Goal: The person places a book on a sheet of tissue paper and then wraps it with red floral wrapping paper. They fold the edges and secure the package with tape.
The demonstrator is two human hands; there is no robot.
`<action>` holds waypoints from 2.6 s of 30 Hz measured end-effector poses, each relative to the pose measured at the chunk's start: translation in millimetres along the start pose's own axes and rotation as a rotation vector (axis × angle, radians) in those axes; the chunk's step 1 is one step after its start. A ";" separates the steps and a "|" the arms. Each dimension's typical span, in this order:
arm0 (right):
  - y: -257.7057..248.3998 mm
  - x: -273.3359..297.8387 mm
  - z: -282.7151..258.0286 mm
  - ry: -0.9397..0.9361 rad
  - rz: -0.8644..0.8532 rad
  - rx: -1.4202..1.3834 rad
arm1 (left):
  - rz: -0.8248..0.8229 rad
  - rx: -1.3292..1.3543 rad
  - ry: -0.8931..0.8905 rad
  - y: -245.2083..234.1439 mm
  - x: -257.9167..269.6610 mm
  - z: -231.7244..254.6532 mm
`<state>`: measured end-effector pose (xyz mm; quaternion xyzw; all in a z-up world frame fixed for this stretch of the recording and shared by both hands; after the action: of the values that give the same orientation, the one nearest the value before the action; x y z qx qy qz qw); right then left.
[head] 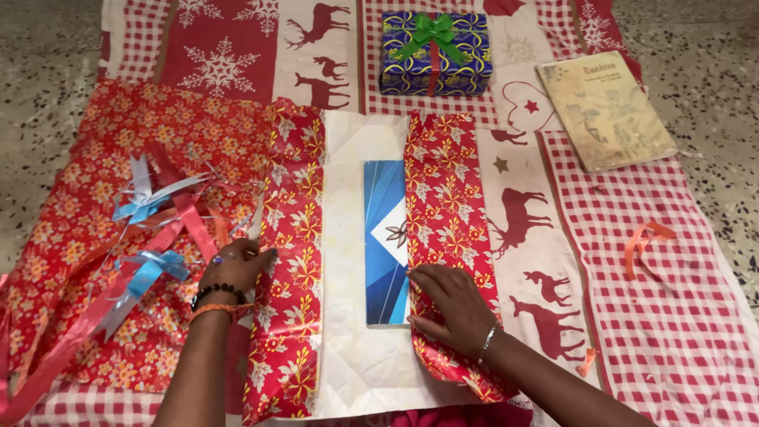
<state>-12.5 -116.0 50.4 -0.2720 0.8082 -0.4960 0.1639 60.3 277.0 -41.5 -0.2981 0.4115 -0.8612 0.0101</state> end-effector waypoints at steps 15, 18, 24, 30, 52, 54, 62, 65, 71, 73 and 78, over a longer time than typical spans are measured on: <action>4.2 -22.5 7.7 0.334 -0.138 -0.014 | -0.450 0.337 0.425 9.3 38.9 133.1; 7.8 -30.1 18.6 0.406 -0.151 0.005 | -0.476 0.349 0.493 17.2 49.2 164.4; 11.2 -40.5 42.7 0.579 -0.121 -0.038 | -0.530 0.384 0.581 55.1 66.4 212.8; 21.3 -45.2 55.2 0.632 -0.181 -0.072 | -0.620 0.444 0.640 95.6 77.8 241.0; 57.9 -52.0 111.0 0.629 -0.136 0.009 | -0.607 0.541 0.596 139.1 85.7 248.4; 40.0 -52.6 95.7 0.626 -0.135 0.042 | -0.609 0.557 0.600 137.5 84.8 247.0; -30.8 -34.2 104.3 0.537 -0.039 -0.557 | -0.660 0.637 0.666 137.9 94.0 258.4; -57.1 -20.0 124.1 0.442 0.044 -0.660 | -0.501 0.449 0.660 134.6 97.6 263.3; -61.8 33.5 171.6 0.476 0.272 -1.146 | -0.087 0.022 0.823 132.3 111.5 288.0; -47.9 57.5 192.8 0.669 0.396 -1.337 | -0.029 -0.012 0.882 136.9 112.9 292.5; -51.0 69.9 200.3 0.484 0.439 -1.384 | -0.068 -0.112 0.917 170.7 96.9 297.3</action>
<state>53.0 -319.2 5.2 -0.0294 0.9835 0.1217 -0.1306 96.9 -70.2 29.2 0.1003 0.4093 -0.8805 -0.2172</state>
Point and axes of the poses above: each hand's wrist, its own x-axis away from the middle knuckle, its own y-axis out of the palm, z = x × y, the point moved 9 cm from there along -x, towards the middle knuckle, and after that the axes turned 6 degrees about -z, right-handed, at the moved point
